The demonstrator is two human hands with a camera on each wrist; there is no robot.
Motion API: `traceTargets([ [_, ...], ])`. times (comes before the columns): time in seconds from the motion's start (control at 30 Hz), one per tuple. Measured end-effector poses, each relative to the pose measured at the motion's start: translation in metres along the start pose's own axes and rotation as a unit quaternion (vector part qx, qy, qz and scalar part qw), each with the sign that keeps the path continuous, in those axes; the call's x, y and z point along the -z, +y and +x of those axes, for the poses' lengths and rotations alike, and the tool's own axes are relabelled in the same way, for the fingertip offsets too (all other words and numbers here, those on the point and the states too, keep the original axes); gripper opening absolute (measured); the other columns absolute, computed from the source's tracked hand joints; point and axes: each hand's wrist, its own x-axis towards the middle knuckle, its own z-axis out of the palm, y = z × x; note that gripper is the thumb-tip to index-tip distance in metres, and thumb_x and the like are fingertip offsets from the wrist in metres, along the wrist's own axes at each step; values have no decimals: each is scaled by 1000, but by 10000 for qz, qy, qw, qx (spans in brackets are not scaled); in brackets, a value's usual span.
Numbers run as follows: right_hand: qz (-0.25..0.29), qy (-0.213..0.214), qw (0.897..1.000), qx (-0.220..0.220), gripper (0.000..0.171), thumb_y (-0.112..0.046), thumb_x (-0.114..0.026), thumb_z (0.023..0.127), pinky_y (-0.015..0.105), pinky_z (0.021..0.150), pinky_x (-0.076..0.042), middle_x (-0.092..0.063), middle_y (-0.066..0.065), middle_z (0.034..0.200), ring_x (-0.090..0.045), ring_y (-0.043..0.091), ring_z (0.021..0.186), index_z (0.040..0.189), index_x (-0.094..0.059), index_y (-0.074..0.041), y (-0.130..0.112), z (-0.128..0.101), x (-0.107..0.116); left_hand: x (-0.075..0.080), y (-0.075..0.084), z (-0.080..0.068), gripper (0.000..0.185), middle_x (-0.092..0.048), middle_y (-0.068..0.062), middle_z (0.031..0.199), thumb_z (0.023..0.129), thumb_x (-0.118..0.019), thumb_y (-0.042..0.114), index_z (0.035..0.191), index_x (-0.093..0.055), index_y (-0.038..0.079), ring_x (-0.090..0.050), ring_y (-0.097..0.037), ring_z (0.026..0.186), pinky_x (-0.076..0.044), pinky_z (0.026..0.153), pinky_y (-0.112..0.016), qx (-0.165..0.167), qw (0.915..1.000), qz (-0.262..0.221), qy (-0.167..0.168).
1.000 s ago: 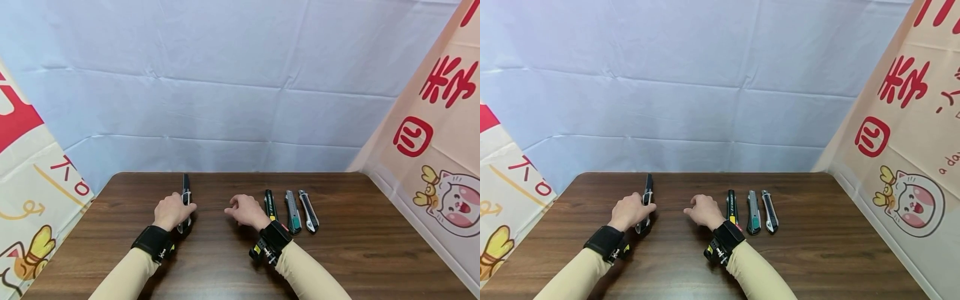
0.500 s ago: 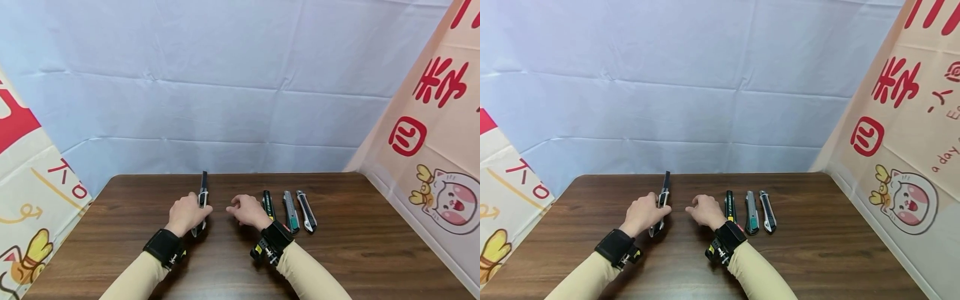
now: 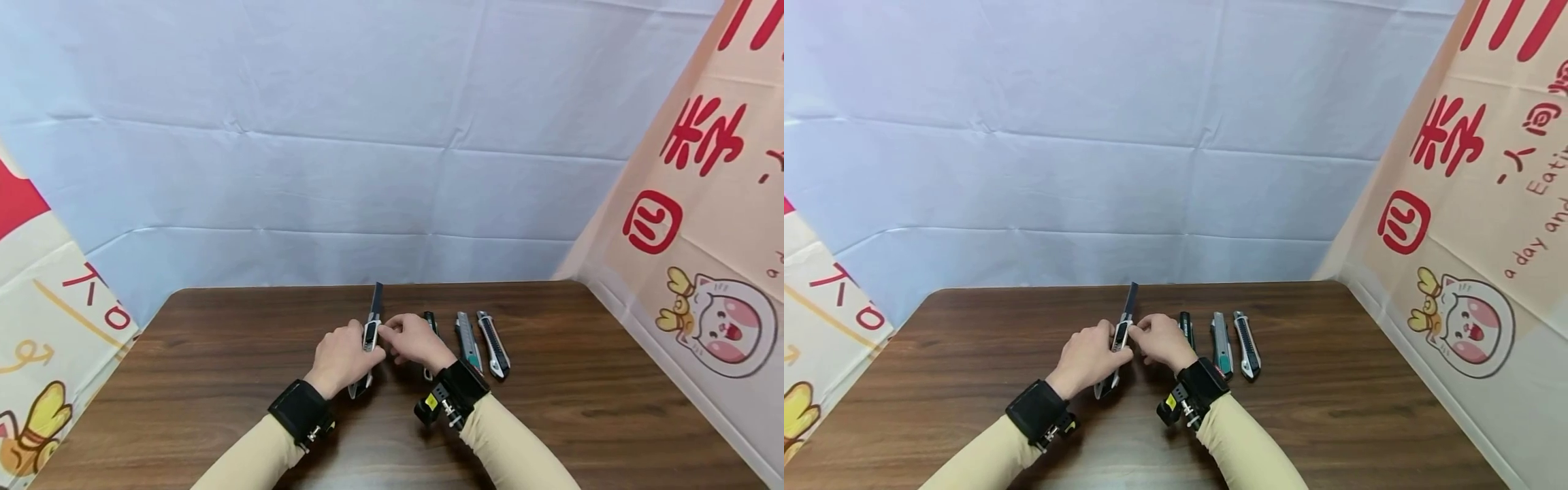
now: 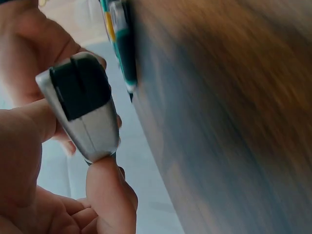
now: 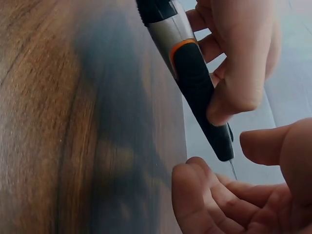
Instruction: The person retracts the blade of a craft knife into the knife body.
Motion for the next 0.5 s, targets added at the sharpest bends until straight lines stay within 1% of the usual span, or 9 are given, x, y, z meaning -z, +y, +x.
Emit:
traceTargets([
  [0.17,162,-107,9996,-209,34,-27,-51,102,32,66,-58,-68,9,92,-64,15,76,123,-61,-3,1,1,1,-6,9,-2,38,-51,-3,66,82,-64,45,88,-53,9,-49,-20,53,-37,46,-29,-194,9998,-47,26],
  [0.27,311,-186,9986,-384,30,-26,-50,103,32,66,-58,-65,6,83,-63,14,72,117,-64,-3,2,2,0,-8,12,-4,37,-50,-3,65,82,-64,44,88,-54,9,-48,-19,52,-37,46,-29,-269,9996,-66,46],
  [0.4,606,-215,9964,-546,27,-26,-50,103,33,64,-55,-55,2,69,-57,13,65,108,-65,-4,3,3,-2,-10,13,-5,37,-51,-2,65,82,-65,44,88,-54,9,-48,-19,53,-38,46,-29,-272,9996,-87,85],
  [0.5,746,-188,9955,-557,27,-25,-49,103,34,63,-51,-53,1,68,-54,14,64,108,-64,-4,4,4,-4,-11,13,-5,39,-52,-2,67,82,-66,45,90,-55,9,-49,-18,54,-39,46,-29,-264,9995,-149,83],
])
